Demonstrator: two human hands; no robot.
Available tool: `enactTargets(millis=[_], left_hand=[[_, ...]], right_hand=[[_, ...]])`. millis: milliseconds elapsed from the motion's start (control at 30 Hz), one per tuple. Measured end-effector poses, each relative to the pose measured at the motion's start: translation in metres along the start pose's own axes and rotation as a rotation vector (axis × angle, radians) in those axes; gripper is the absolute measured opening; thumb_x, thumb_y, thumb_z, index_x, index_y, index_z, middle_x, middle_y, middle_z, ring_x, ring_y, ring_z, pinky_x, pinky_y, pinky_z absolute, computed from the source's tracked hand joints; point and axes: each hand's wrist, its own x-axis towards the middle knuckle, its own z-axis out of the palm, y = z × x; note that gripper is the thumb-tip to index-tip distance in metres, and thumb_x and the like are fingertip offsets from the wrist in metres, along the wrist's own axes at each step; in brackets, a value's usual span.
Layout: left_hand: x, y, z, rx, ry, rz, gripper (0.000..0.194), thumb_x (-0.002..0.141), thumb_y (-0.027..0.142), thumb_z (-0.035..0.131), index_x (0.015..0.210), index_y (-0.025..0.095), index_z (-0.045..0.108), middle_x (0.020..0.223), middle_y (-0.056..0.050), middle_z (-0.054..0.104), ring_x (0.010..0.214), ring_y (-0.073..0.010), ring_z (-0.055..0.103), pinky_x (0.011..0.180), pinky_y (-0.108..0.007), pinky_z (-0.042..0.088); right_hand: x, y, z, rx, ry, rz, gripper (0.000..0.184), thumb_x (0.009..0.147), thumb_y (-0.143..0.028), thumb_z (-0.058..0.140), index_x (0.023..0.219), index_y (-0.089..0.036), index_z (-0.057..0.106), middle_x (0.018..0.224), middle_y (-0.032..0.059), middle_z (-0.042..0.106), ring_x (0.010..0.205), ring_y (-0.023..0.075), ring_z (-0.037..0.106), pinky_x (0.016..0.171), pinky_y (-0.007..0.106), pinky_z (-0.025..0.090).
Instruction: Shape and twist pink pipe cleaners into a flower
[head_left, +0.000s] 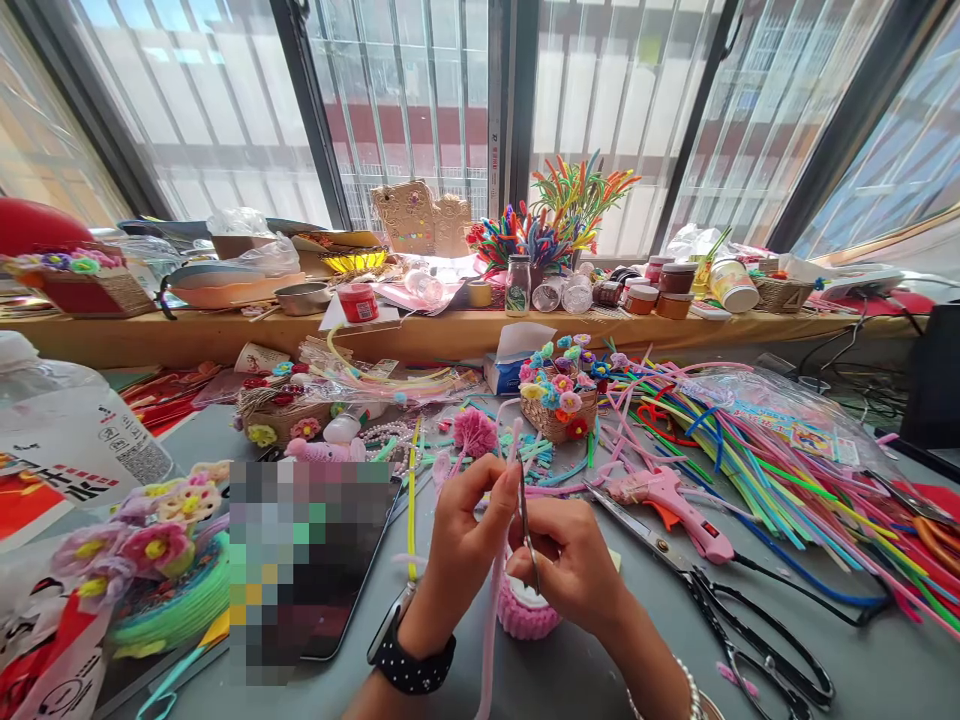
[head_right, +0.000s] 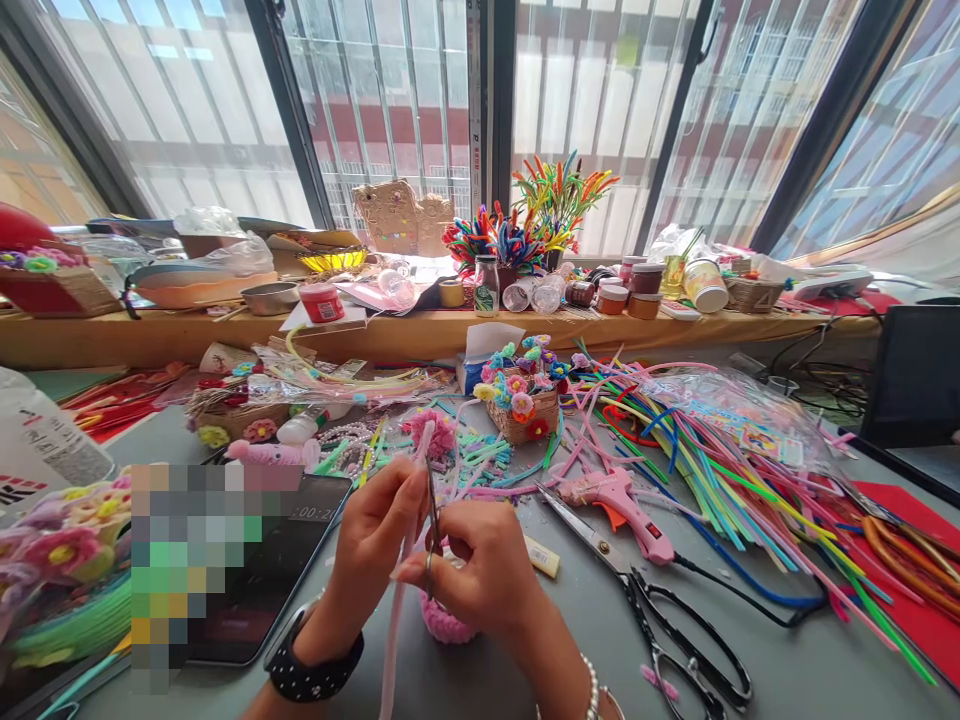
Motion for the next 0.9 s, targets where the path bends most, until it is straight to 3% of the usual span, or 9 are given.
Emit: enactTargets(millis=[267, 400, 500, 667, 733, 900], left_hand=[[-0.002, 0.002, 0.000, 0.080, -0.035, 0.044, 0.031, 0.081, 0.026, 0.040, 0.052, 0.018, 0.036, 0.048, 0.005, 0.033, 0.044, -0.0068, 0.032, 0.044, -0.021, 0.027], [-0.001, 0.001, -0.001, 0.086, -0.016, 0.044, 0.029, 0.080, 0.026, 0.042, 0.052, 0.018, 0.036, 0.049, 0.006, 0.031, 0.044, -0.0067, 0.030, 0.045, -0.021, 0.026], [0.001, 0.000, -0.002, 0.072, -0.013, 0.037, 0.029, 0.079, 0.027, 0.043, 0.053, 0.018, 0.038, 0.050, 0.006, 0.033, 0.045, -0.0068, 0.031, 0.045, -0.021, 0.026], [0.004, -0.002, -0.009, -0.063, 0.038, -0.029, 0.030, 0.076, 0.032, 0.049, 0.051, 0.017, 0.042, 0.048, 0.005, 0.036, 0.045, -0.0067, 0.031, 0.043, -0.020, 0.025], [0.005, -0.003, -0.012, -0.185, 0.091, -0.096, 0.030, 0.076, 0.035, 0.050, 0.053, 0.017, 0.045, 0.049, 0.005, 0.037, 0.044, -0.0063, 0.031, 0.042, -0.020, 0.025], [0.011, 0.002, -0.017, -0.561, 0.250, -0.271, 0.028, 0.073, 0.036, 0.054, 0.055, 0.016, 0.047, 0.045, 0.006, 0.037, 0.040, -0.0046, 0.029, 0.040, -0.017, 0.026]], right_hand=[[-0.001, 0.001, -0.001, -0.037, -0.014, -0.015, 0.059, 0.069, -0.070, 0.026, 0.044, -0.017, 0.034, 0.045, -0.0045, 0.030, 0.045, 0.0076, 0.026, 0.044, 0.022, 0.019], [0.000, 0.002, 0.000, -0.062, 0.023, -0.039, 0.054, 0.075, -0.058, 0.036, 0.041, -0.017, 0.031, 0.042, -0.0055, 0.027, 0.042, 0.0067, 0.025, 0.043, 0.022, 0.020], [0.002, 0.001, -0.002, -0.026, 0.068, -0.029, 0.051, 0.080, -0.050, 0.037, 0.041, -0.016, 0.037, 0.041, -0.0047, 0.032, 0.041, 0.0069, 0.031, 0.043, 0.021, 0.024], [0.004, 0.006, -0.024, -0.126, 0.204, 0.181, 0.045, 0.079, -0.047, 0.040, 0.048, -0.016, 0.051, 0.045, -0.0025, 0.046, 0.045, 0.0087, 0.040, 0.046, 0.020, 0.029], [0.005, 0.010, -0.037, -0.261, 0.138, 0.308, 0.041, 0.078, -0.044, 0.042, 0.051, -0.016, 0.054, 0.044, -0.0026, 0.047, 0.044, 0.0092, 0.041, 0.044, 0.020, 0.028], [0.010, 0.020, -0.059, -0.496, -0.174, 0.586, 0.031, 0.072, -0.031, 0.051, 0.044, -0.016, 0.054, 0.041, -0.0001, 0.053, 0.041, 0.0104, 0.046, 0.044, 0.021, 0.030]])
